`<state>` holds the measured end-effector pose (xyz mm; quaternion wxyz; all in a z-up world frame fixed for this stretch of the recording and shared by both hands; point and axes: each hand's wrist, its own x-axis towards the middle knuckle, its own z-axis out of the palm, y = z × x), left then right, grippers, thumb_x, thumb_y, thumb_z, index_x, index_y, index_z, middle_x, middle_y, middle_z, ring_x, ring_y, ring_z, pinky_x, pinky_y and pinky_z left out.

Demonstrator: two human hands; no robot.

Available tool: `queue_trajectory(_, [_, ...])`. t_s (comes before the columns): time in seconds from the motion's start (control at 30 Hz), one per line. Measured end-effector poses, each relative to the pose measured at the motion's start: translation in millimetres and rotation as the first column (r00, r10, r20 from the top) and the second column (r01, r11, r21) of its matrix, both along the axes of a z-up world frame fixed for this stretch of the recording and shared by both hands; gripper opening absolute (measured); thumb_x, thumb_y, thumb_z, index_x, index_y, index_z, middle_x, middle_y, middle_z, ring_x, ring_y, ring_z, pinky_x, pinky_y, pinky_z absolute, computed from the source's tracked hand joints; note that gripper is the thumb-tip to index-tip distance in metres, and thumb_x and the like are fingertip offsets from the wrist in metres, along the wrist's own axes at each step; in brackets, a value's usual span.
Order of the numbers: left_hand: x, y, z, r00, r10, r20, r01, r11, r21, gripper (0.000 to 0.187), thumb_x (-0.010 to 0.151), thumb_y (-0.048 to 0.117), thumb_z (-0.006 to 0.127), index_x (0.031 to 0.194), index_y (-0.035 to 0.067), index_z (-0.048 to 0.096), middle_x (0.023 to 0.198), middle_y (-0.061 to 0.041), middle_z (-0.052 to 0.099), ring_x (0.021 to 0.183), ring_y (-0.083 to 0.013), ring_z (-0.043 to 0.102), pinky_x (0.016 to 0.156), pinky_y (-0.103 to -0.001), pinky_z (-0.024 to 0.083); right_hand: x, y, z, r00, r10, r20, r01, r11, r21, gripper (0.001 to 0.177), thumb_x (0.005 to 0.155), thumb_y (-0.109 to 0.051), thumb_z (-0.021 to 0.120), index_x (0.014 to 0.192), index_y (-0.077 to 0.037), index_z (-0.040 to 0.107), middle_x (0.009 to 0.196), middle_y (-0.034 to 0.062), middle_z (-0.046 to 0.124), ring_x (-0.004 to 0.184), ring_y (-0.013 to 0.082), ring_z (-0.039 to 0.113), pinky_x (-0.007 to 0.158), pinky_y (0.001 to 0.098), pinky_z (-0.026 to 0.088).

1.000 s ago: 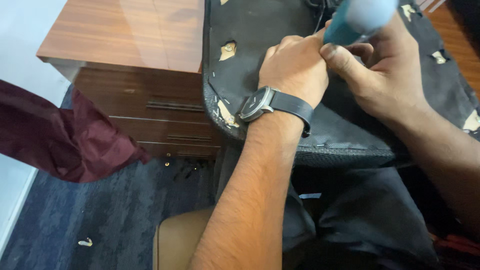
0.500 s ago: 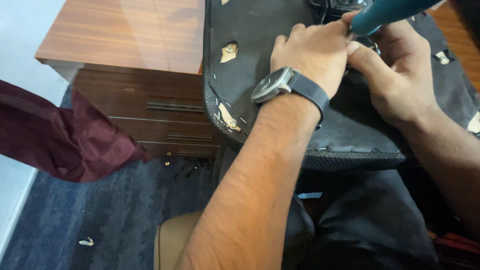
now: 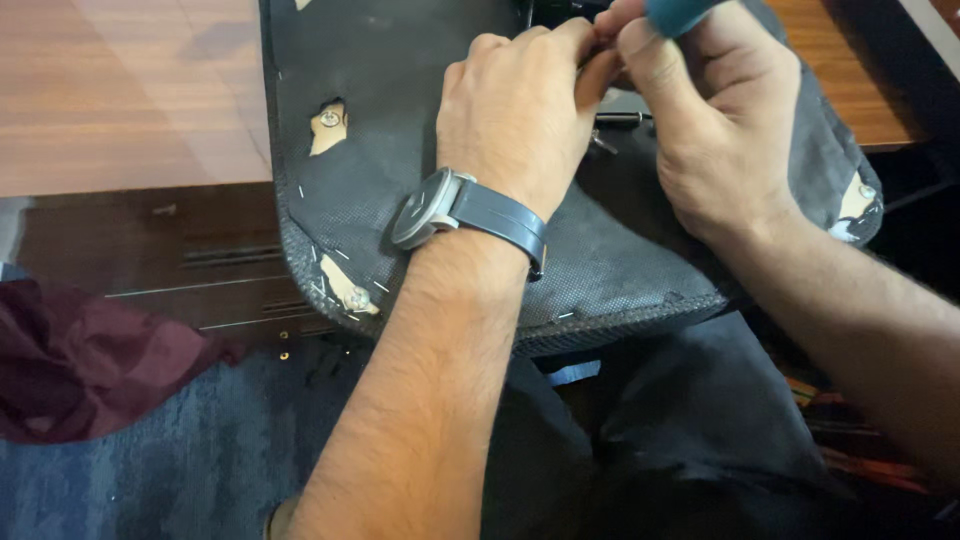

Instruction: The person uses a screwdriver to tighten screws into the underside of an overturned chair seat, securing the metal base to the seat. The person holds the chair steady with one hand while turning the screwdriver with the other.

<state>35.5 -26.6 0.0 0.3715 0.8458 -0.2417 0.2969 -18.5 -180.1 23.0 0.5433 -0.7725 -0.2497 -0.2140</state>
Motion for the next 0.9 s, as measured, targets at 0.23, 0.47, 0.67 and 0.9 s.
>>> queue_trajectory(0.23, [13, -8, -1, 0.998, -0.036, 0.060, 0.040, 0.997, -0.072, 0.017, 0.092, 0.034, 0.073, 0.105, 0.024, 0.079, 0.092, -0.005, 0.078, 0.095, -0.0321, 0.072, 0.081, -0.050, 0.055, 1, 3, 4, 0.995, -0.077, 0.059, 0.082, 0.994, -0.074, 0.014, 0.121, -0.014, 0.060, 0.122, -0.002, 0.068, 0.116, 0.0025, 0.072, 0.102, 0.0072, 0.067, 0.092, 0.0204, 0.055])
queue_trajectory(0.47, [38, -25, -4, 0.999, 0.036, -0.016, -0.034, 0.995, 0.089, 0.020, 0.090, 0.041, 0.070, 0.105, 0.030, 0.078, 0.101, -0.005, 0.077, 0.102, -0.0356, 0.068, 0.085, -0.055, 0.050, 6, 12, 9, 0.984, -0.173, -0.049, 0.168, 0.982, -0.091, 0.015, 0.112, -0.015, 0.059, 0.113, -0.003, 0.068, 0.109, -0.0001, 0.072, 0.101, 0.0063, 0.068, 0.094, 0.0210, 0.056])
queue_trajectory(0.67, [35, -22, -15, 0.989, 0.143, 0.038, -0.144, 0.989, 0.038, 0.015, 0.088, 0.021, 0.068, 0.100, 0.017, 0.075, 0.099, -0.007, 0.076, 0.105, -0.0325, 0.070, 0.083, -0.053, 0.052, 7, 18, 5, 0.943, -0.272, -0.191, 0.247, 0.958, -0.142, 0.014, 0.108, -0.012, 0.067, 0.115, -0.001, 0.065, 0.101, 0.0001, 0.064, 0.087, 0.0106, 0.057, 0.076, 0.0267, 0.044])
queue_trajectory(0.9, [31, -20, -13, 0.979, 0.200, 0.028, -0.202, 0.972, 0.120, 0.014, 0.083, 0.024, 0.074, 0.095, 0.019, 0.076, 0.092, -0.006, 0.076, 0.096, -0.0303, 0.073, 0.079, -0.052, 0.055, 0, 1, -7, 0.996, 0.073, 0.051, -0.064, 0.986, -0.156, 0.028, 0.119, -0.016, 0.066, 0.140, -0.008, 0.050, 0.133, 0.0004, 0.060, 0.123, 0.0118, 0.062, 0.111, 0.0279, 0.054])
